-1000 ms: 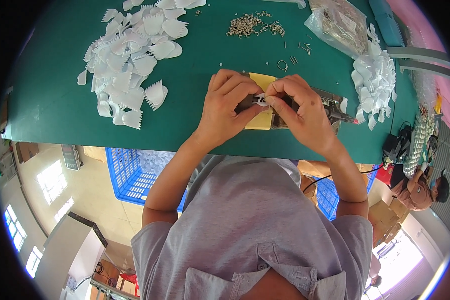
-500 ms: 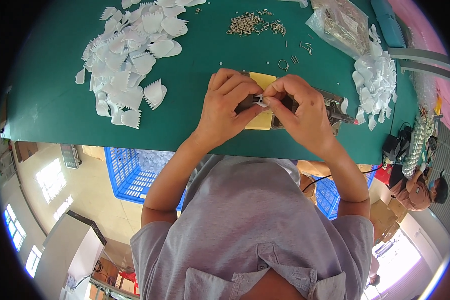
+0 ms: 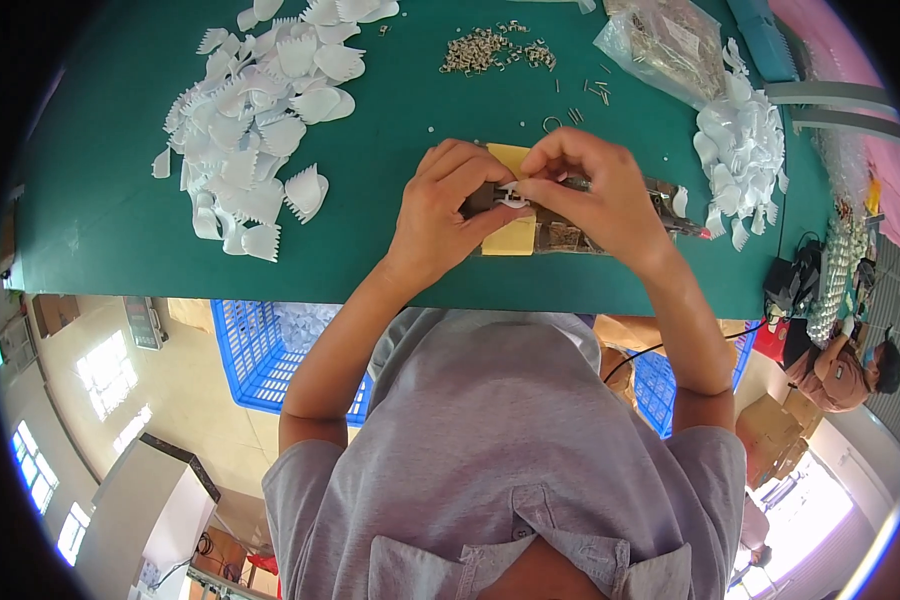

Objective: The person assembles hair clips by hand, picking up a white plastic shell and a metal spring, fitting the spring into the shell, and inserting a metal pin through the assembly using a small manual press. The completed hair clips are then placed into a blue plastic basket.

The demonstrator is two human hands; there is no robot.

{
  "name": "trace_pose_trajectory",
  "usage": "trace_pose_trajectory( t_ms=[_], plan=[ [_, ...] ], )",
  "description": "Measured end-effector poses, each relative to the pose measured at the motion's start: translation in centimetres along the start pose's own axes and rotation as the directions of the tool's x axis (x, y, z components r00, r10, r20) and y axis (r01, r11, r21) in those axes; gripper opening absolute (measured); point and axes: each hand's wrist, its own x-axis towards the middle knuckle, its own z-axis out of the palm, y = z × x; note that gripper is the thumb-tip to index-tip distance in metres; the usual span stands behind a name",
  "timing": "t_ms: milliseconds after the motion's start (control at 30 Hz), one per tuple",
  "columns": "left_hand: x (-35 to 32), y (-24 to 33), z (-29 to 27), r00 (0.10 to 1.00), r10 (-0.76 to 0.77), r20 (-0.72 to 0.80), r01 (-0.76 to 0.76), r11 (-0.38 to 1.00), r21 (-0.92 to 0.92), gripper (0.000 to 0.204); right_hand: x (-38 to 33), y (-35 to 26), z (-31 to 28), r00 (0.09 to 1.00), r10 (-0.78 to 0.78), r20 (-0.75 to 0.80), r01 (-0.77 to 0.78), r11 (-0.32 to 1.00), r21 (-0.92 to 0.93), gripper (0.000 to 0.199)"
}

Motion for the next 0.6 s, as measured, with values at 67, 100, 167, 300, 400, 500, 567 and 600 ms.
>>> trace_pose_trajectory(
  t_ms=[67, 100, 167, 300, 400, 500, 567, 600],
  plan=[
    [0.1, 0.2, -0.3, 0.999, 0.011, 0.049, -0.014, 0.999, 0.05, 0.029, -1.9, -0.1, -0.6, 0.944, -0.171, -0.282, 0.136, 0.981, -0.139, 0.017],
    [0.1, 0.4, -0.4, 0.999, 0.009, 0.044, -0.011, 0.999, 0.051, 0.029, -3.4, -0.1, -1.9, 0.879, -0.226, -0.42, 0.115, 0.955, -0.275, 0.018],
    [0.2, 0.6, -0.4, 0.998, -0.012, 0.063, 0.014, 1.0, -0.025, 0.027, -6.8, 2.9, -5.2, 0.713, -0.252, -0.654, -0.023, 0.924, -0.381, 0.017],
    [0.4, 0.6, -0.4, 0.995, -0.041, 0.091, 0.046, 0.998, -0.05, 0.027, -12.2, 9.0, -8.7, 0.697, -0.262, -0.668, -0.236, 0.796, -0.558, 0.019],
    [0.3, 0.3, -0.5, 0.993, -0.054, 0.107, 0.064, 0.993, -0.099, 0.026, -12.8, 10.0, -10.3, 0.804, -0.411, -0.43, -0.229, 0.454, -0.861, 0.021],
    [0.4, 0.4, -0.3, 0.993, -0.063, 0.1, 0.073, 0.993, -0.093, 0.025, -13.3, 10.0, -12.5, 0.7, -0.067, -0.711, -0.252, 0.908, -0.334, 0.019],
    [0.6, 0.2, -0.1, 0.996, -0.033, 0.085, 0.042, 0.993, -0.11, 0.025, -13.3, 10.4, -14.9, 0.638, -0.094, -0.764, 0.229, 0.971, 0.071, 0.019],
    [0.7, 0.0, 0.1, 0.996, -0.03, 0.09, 0.039, 0.994, -0.102, 0.025, -11.5, 7.8, -13.4, 0.608, -0.152, -0.779, 0.442, 0.88, 0.174, 0.025]
  ],
)
